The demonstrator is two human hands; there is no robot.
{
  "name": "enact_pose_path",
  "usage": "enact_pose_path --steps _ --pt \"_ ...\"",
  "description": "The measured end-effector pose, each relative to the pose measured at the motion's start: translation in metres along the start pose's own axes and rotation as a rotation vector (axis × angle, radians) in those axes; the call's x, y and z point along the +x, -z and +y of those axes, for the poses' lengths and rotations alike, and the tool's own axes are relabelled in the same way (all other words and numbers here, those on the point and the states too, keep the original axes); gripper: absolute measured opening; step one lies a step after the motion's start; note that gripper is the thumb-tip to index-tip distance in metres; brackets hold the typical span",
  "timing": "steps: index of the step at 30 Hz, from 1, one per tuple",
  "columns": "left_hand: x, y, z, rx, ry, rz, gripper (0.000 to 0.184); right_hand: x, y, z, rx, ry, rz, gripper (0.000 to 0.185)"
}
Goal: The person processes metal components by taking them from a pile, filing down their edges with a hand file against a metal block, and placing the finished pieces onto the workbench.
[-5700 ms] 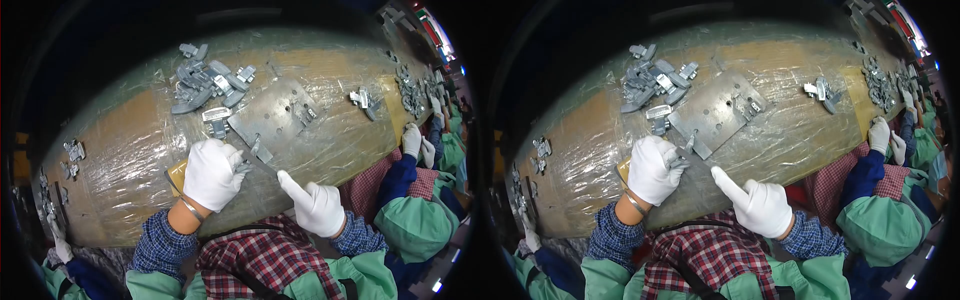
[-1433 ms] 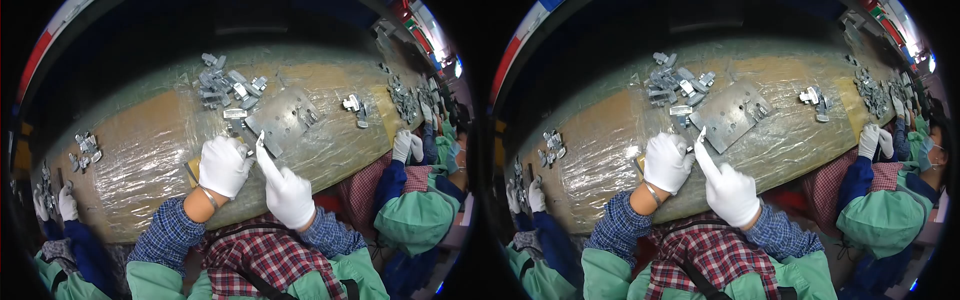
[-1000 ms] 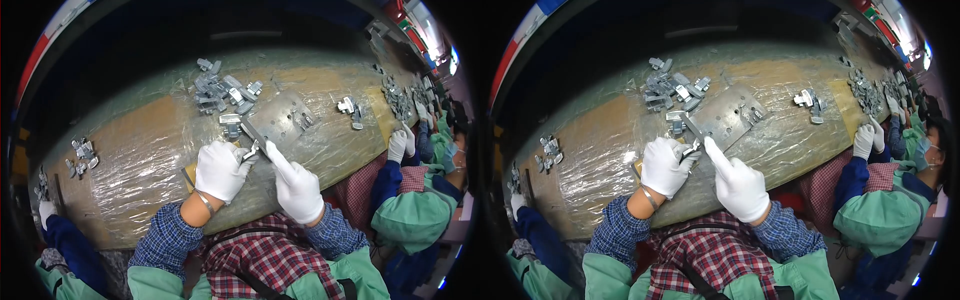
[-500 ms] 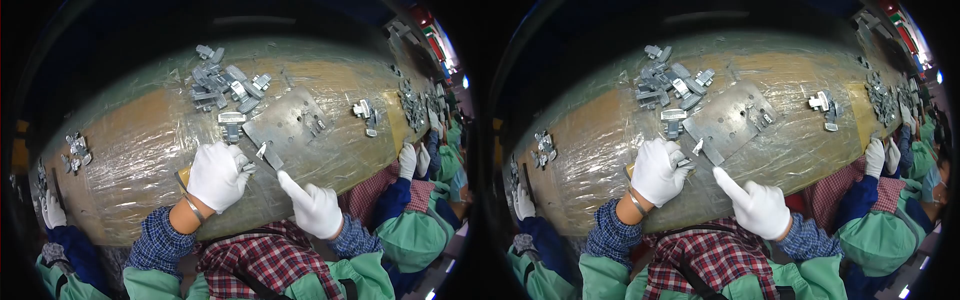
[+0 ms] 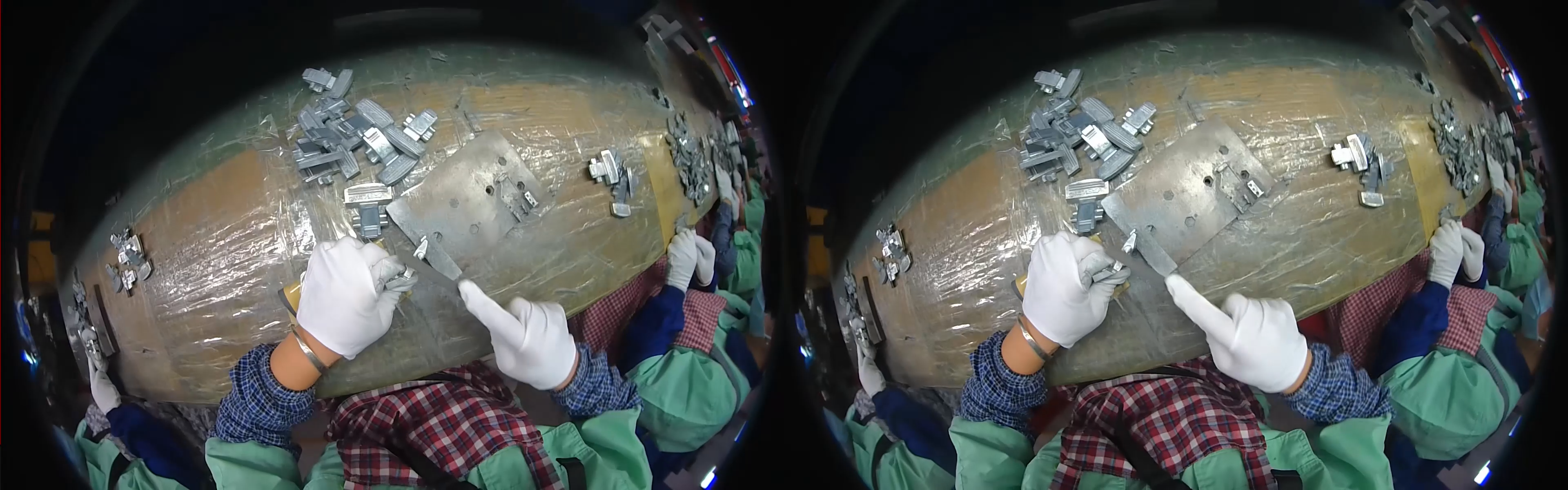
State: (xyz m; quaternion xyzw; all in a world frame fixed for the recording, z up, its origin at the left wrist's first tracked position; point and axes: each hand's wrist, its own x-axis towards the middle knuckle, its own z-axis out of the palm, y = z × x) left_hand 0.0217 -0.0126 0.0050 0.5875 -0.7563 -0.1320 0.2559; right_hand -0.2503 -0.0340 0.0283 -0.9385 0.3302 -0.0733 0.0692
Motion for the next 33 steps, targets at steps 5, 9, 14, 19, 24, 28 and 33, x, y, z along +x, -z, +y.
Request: enact_pose_path --steps 5,9,14,19,24,28,33 --pt "0.003 0.003 0.001 -0.015 -0.016 -0.012 0.014 0.049 -0.024 0.009 0.159 -0.029 0.173 0.072" --pt "0.005 0.003 -0.003 -0.046 -0.013 0.004 0.012 0.013 -0.007 0.002 0.105 -0.074 0.058 0.073" --pt "0.004 0.003 -0.001 -0.002 0.000 -0.015 0.013 0.031 -0.014 -0.007 0.053 -0.076 0.072 0.075" --pt "0.005 0.005 -0.001 -0.024 0.031 -0.063 0.011 0.051 -0.008 0.001 0.092 -0.127 0.127 0.073" --pt "0.004 0.004 -0.005 -0.043 0.011 -0.067 0.013 0.016 -0.013 -0.007 0.183 -0.139 0.087 0.070" --pt "0.003 0.001 -0.007 0.047 0.022 -0.078 0.020 0.061 -0.026 -0.001 0.439 -0.121 0.256 0.047" --pt "-0.014 -0.008 -0.001 0.321 -0.143 0.112 0.035 0.084 -0.012 -0.012 1.311 -0.665 0.131 0.027"
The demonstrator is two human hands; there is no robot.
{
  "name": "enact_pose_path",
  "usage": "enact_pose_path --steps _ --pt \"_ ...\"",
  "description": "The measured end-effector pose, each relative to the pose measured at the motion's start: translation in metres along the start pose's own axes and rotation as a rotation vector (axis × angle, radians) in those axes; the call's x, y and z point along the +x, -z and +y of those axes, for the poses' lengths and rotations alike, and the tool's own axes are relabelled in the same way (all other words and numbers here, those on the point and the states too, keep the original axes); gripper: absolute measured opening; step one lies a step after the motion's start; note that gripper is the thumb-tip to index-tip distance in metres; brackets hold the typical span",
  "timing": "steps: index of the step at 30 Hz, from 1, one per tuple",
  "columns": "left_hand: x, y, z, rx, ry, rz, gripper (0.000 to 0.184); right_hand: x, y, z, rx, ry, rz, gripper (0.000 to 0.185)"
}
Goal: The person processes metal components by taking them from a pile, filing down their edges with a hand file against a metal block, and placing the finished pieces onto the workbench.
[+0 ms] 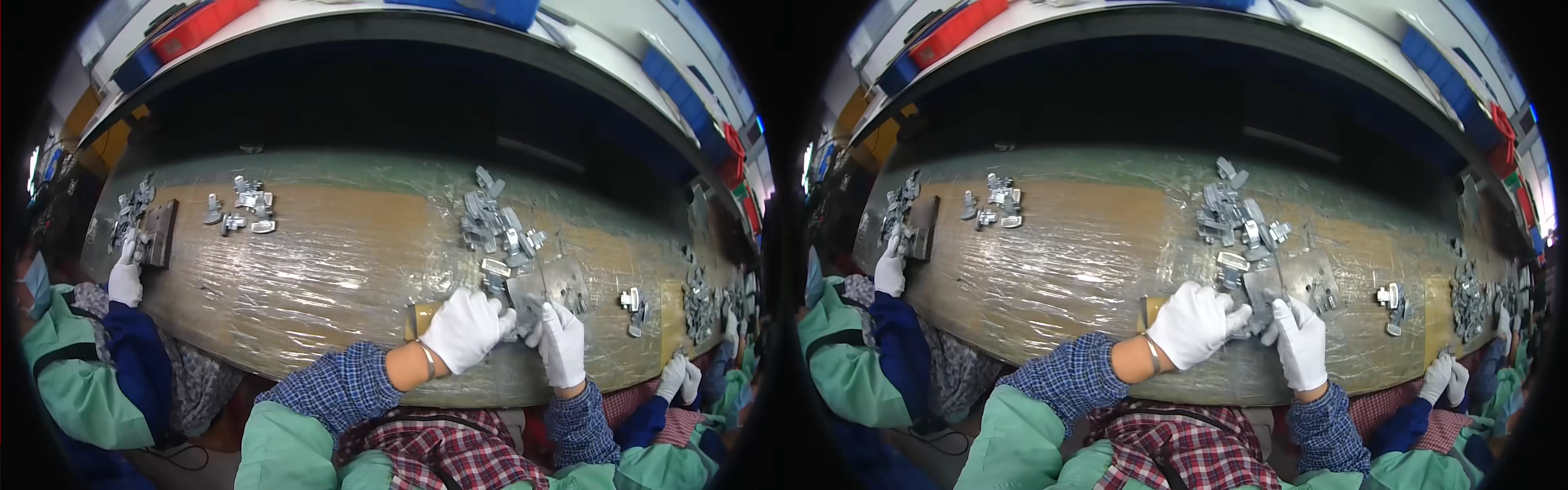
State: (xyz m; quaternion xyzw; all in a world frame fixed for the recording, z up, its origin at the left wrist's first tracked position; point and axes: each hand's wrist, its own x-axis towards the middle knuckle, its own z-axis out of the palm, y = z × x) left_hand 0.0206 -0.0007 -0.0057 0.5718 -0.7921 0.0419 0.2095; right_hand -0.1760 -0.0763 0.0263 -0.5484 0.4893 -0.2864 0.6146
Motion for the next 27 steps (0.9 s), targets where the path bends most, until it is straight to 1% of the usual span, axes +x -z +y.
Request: enact_pose_path --steps 2,3,4,5,6,7,8,9,10,11,12,13,15,16,19,20,23,24,27 --pt "-0.004 0.003 0.005 0.048 -0.005 0.073 0.044 0.006 -0.007 -0.001 0.035 -0.023 -0.076 0.026" --pt "-0.005 0.006 0.003 0.021 0.008 0.076 0.050 0.010 -0.008 0.002 0.053 -0.040 -0.109 0.025" --pt "-0.007 0.009 0.001 -0.035 0.078 0.052 0.053 0.012 -0.005 0.006 0.049 -0.015 -0.123 0.022" --pt "-0.009 0.013 -0.002 -0.094 0.144 0.026 0.056 0.011 -0.006 0.009 0.003 0.079 -0.067 0.021" --pt "-0.007 0.018 -0.005 -0.380 0.275 -0.059 0.059 0.008 -0.015 0.006 -0.045 0.169 -0.002 0.019" --pt "-0.008 0.020 -0.007 -0.583 0.307 -0.108 0.064 0.004 -0.022 0.003 -0.096 0.254 0.075 0.018" --pt "-0.007 0.020 -0.010 -0.789 0.330 -0.166 0.070 -0.001 -0.027 -0.002 -0.122 0.272 0.146 0.015" --pt "-0.005 0.021 -0.013 -0.998 0.349 -0.234 0.078 -0.007 -0.034 -0.009 -0.047 0.269 0.174 0.014" --pt "0.002 0.031 -0.018 -1.014 0.353 -0.349 0.076 -0.007 -0.036 -0.003 -0.047 0.324 0.178 0.015" --pt "-0.002 0.023 -0.015 -0.967 0.358 -0.310 0.059 0.000 -0.030 0.015 -0.200 0.419 0.183 0.019" --pt "0.000 0.024 -0.012 -0.761 0.404 -0.330 0.052 -0.002 -0.036 0.022 -0.091 0.422 0.158 0.021" --pt "0.002 0.026 -0.008 -0.549 0.446 -0.343 0.045 -0.009 -0.044 0.012 -0.181 0.487 0.168 0.020" --pt "0.001 0.019 0.000 -0.267 0.272 -0.058 0.031 -0.009 -0.042 0.017 -0.005 0.458 0.183 0.020" --pt "-0.002 0.008 0.000 -0.188 0.213 0.002 0.026 -0.010 -0.032 0.021 -0.094 0.429 0.214 0.021" --pt "0.004 -0.003 0.007 -0.060 0.184 0.026 0.025 -0.021 -0.010 0.029 -0.028 0.344 0.231 0.020" --pt "0.005 -0.004 0.008 -0.037 0.193 -0.014 0.024 -0.026 -0.003 0.034 -0.080 0.356 0.237 0.022" --pt "0.005 -0.006 0.008 -0.056 0.202 -0.026 0.026 -0.046 0.010 0.039 -0.190 0.303 0.141 0.026" --pt "0.005 -0.005 0.008 -0.057 0.205 -0.037 0.026 -0.050 0.010 0.039 -0.269 0.320 0.109 0.033" --pt "0.006 -0.005 0.009 -0.018 0.201 -0.053 0.029 -0.063 -0.003 0.029 -0.493 0.419 0.124 0.038"
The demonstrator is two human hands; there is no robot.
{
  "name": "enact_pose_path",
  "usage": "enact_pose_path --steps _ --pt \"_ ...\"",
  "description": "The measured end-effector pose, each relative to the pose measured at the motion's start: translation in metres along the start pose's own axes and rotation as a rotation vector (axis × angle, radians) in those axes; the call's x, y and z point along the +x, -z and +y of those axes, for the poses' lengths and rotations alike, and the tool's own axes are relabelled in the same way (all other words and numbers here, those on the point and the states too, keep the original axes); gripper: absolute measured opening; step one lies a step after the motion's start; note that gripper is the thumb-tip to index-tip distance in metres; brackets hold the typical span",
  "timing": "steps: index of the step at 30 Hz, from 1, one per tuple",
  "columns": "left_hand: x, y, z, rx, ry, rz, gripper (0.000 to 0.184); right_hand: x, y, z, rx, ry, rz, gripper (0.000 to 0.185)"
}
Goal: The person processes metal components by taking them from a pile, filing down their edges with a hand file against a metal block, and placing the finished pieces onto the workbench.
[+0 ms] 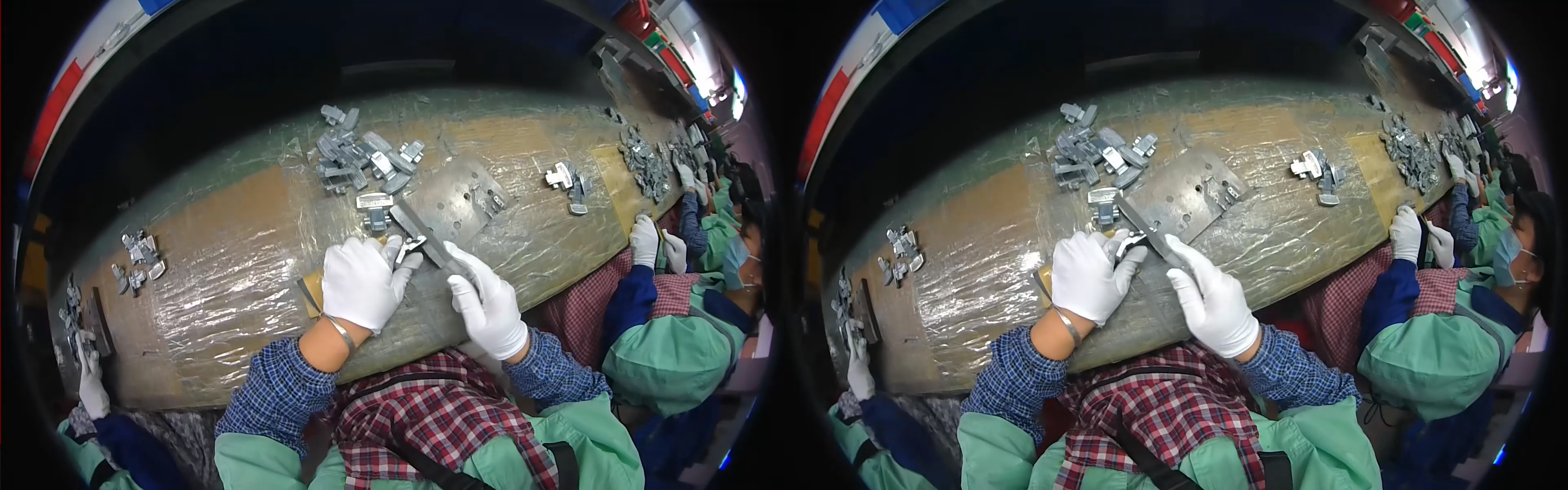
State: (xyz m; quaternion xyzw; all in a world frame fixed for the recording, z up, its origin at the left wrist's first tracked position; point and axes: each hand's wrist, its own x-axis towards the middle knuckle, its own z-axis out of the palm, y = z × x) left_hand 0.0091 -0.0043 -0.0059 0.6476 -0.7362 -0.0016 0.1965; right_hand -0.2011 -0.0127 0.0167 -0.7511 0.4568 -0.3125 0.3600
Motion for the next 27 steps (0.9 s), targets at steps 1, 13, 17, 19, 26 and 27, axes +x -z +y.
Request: enact_pose_path --steps 1,13,17,19,26,27 --pt "-0.001 -0.004 -0.001 0.004 -0.002 0.029 0.034 -0.002 -0.001 -0.001 -0.052 0.072 -0.012 0.044" --pt "-0.003 -0.005 -0.003 -0.040 -0.035 -0.001 0.033 0.008 -0.008 -0.005 -0.622 0.358 -0.104 0.072" --pt "-0.005 -0.004 -0.002 0.019 -0.046 -0.031 0.034 -0.016 0.006 -0.017 -0.634 0.277 -0.194 0.073" --pt "-0.003 -0.003 -0.001 0.026 -0.061 0.032 0.033 -0.035 0.012 -0.017 -0.676 0.272 -0.199 0.075" --pt "-0.004 -0.007 0.000 0.008 -0.073 0.061 0.025 0.011 -0.017 -0.012 -0.615 0.311 -0.056 0.075" --pt "-0.003 -0.005 0.001 -0.005 -0.063 0.058 0.024 0.011 -0.017 -0.014 -0.608 0.297 -0.064 0.073"
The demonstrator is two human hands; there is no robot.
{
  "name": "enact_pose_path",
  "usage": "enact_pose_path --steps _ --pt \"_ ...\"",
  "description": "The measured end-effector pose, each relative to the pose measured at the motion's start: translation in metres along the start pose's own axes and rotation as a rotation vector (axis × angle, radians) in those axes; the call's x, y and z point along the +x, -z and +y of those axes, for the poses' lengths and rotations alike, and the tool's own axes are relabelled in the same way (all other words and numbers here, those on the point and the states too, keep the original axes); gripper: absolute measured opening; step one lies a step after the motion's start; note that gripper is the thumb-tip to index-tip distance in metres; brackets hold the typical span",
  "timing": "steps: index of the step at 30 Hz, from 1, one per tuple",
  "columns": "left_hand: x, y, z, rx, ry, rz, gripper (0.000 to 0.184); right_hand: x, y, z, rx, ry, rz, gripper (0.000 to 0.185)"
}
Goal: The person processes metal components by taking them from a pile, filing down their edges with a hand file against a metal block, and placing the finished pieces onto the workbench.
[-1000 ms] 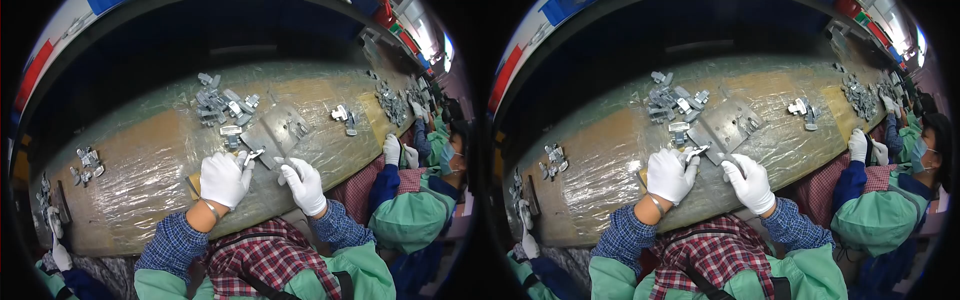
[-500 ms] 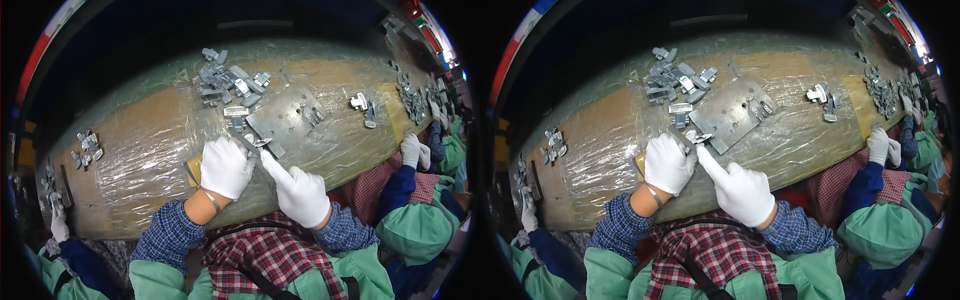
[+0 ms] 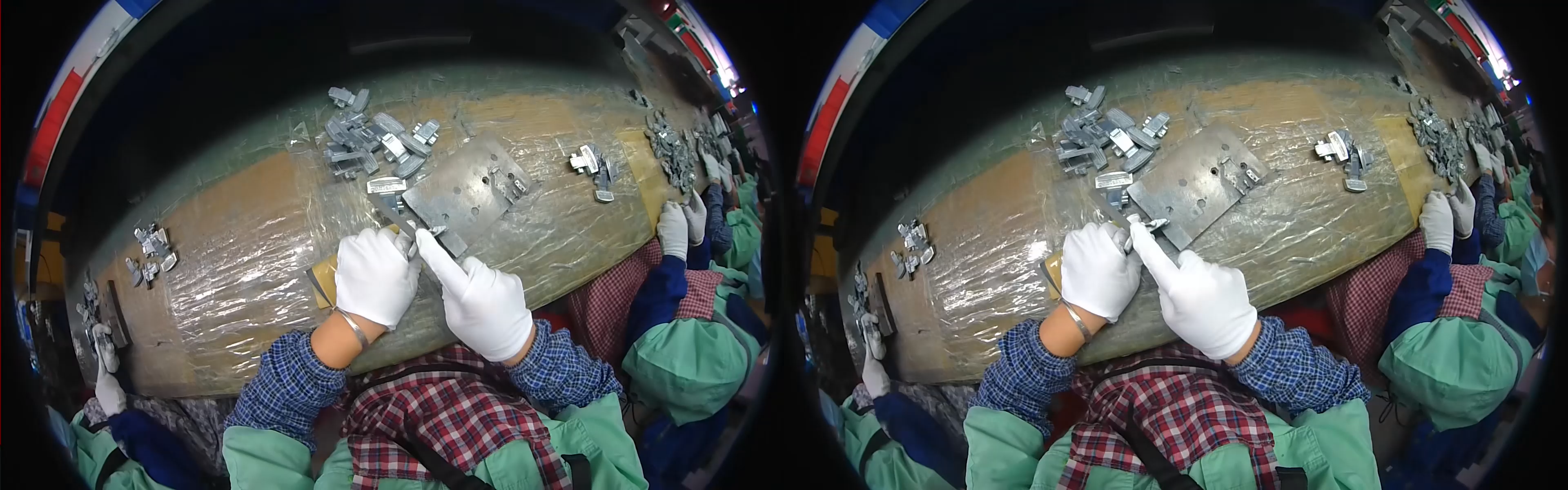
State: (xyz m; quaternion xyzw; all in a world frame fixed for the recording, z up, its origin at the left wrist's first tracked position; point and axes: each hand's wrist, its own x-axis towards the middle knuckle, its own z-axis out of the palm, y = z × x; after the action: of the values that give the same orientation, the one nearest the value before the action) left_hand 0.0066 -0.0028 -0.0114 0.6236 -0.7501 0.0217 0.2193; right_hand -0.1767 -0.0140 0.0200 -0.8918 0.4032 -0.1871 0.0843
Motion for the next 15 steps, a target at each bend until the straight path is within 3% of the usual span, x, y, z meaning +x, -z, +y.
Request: enact_pose_path --steps 4,8,11,15 --pt "0.004 -0.001 -0.001 0.006 0.009 0.016 0.023 -0.043 0.020 -0.010 -0.031 -0.028 -0.142 0.073" --pt "-0.002 -0.003 0.001 0.010 0.024 -0.041 0.026 -0.033 0.018 -0.008 -0.035 -0.064 -0.113 0.074" --pt "0.001 0.001 0.007 -0.003 0.075 -0.086 0.027 -0.013 0.007 0.006 0.097 -0.112 0.043 0.071" --pt "0.006 0.005 0.009 -0.077 0.128 -0.133 0.025 -0.030 0.004 0.010 0.154 -0.123 0.011 0.070"
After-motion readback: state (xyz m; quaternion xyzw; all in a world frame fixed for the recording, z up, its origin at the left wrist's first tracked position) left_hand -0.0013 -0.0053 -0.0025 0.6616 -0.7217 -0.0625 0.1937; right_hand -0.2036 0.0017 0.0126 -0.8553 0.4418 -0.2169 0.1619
